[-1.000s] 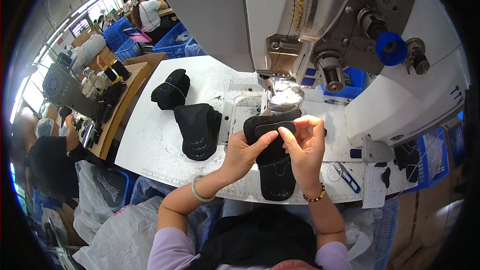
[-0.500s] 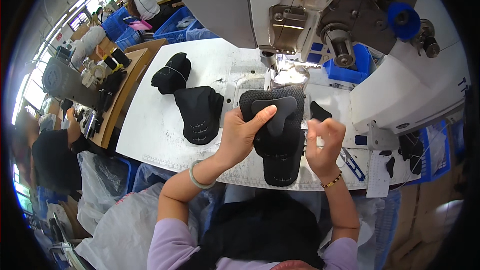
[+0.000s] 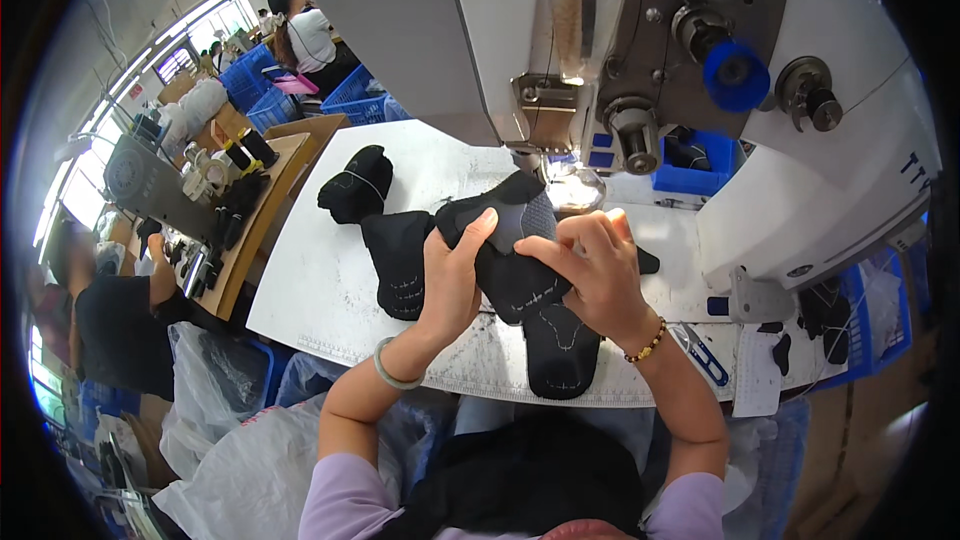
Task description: The person operates a sewing machine to stitch black fabric pieces, likely shoe components. They guide the material under the needle, rotate it to sew along specific edges, and trim excess thread with scissors. The process is repeated for multiple items in a factory setting.
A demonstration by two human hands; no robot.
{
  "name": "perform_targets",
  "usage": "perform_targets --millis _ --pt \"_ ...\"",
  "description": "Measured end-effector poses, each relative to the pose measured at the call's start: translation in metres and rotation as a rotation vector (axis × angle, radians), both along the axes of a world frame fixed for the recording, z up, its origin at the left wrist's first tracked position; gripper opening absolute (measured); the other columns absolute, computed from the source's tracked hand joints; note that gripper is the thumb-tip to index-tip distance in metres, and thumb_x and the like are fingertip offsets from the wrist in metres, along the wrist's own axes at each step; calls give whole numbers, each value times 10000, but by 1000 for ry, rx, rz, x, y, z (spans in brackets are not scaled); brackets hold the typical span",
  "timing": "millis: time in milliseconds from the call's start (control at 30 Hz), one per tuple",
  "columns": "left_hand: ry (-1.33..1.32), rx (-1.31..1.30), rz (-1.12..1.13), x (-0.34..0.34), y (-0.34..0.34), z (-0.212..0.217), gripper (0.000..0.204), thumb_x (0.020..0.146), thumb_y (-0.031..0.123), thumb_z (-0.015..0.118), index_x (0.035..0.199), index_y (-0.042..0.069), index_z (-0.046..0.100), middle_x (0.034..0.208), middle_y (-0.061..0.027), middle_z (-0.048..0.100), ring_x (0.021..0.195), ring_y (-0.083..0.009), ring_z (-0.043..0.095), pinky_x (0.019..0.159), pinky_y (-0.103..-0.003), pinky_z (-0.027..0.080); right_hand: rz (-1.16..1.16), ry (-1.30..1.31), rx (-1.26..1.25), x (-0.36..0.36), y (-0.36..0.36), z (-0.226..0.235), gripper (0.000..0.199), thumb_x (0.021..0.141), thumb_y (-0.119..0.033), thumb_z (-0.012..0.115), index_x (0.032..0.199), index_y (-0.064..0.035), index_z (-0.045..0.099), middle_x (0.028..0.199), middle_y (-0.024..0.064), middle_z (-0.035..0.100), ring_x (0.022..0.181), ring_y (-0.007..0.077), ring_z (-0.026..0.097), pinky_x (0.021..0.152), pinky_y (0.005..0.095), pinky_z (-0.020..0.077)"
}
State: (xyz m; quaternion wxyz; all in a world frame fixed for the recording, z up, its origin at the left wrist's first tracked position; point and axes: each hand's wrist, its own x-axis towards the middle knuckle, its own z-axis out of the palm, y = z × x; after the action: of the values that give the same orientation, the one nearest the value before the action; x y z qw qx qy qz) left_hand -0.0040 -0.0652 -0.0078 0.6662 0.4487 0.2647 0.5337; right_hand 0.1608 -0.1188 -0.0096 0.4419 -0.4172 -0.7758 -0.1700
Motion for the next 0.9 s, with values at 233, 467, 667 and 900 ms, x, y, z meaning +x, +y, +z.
perform_targets --millis 233,467,667,900 --pt "120 182 -17 30 40 3 174 893 151 565 931 -11 615 848 -21 616 757 -73 553 680 -227 452 -81 191 47 16 21 -14 532 550 11 648 1040 -194 679 824 10 445 775 189 485 678 331 387" --pt "107 218 -70 32 48 0 186 912 142 557 981 -24 605 893 -26 625 807 -76 557 733 -230 449 -13 296 -34 17 20 -16 467 598 -113 783 1052 -177 693 851 28 406 714 146 474 636 278 430" --pt "134 243 -108 30 52 -4 179 918 128 545 996 -23 600 919 -25 627 826 -82 557 761 -242 445 -26 300 -45 17 22 -22 530 586 -66 771 1089 -206 680 870 63 393 749 183 473 612 269 440" --pt "239 295 -66 28 47 4 154 908 101 540 982 -23 593 902 -35 630 823 -94 557 756 -251 443 -21 308 -121 19 20 -21 502 582 -52 764 1059 -193 699 864 65 414 753 202 442 605 280 423"
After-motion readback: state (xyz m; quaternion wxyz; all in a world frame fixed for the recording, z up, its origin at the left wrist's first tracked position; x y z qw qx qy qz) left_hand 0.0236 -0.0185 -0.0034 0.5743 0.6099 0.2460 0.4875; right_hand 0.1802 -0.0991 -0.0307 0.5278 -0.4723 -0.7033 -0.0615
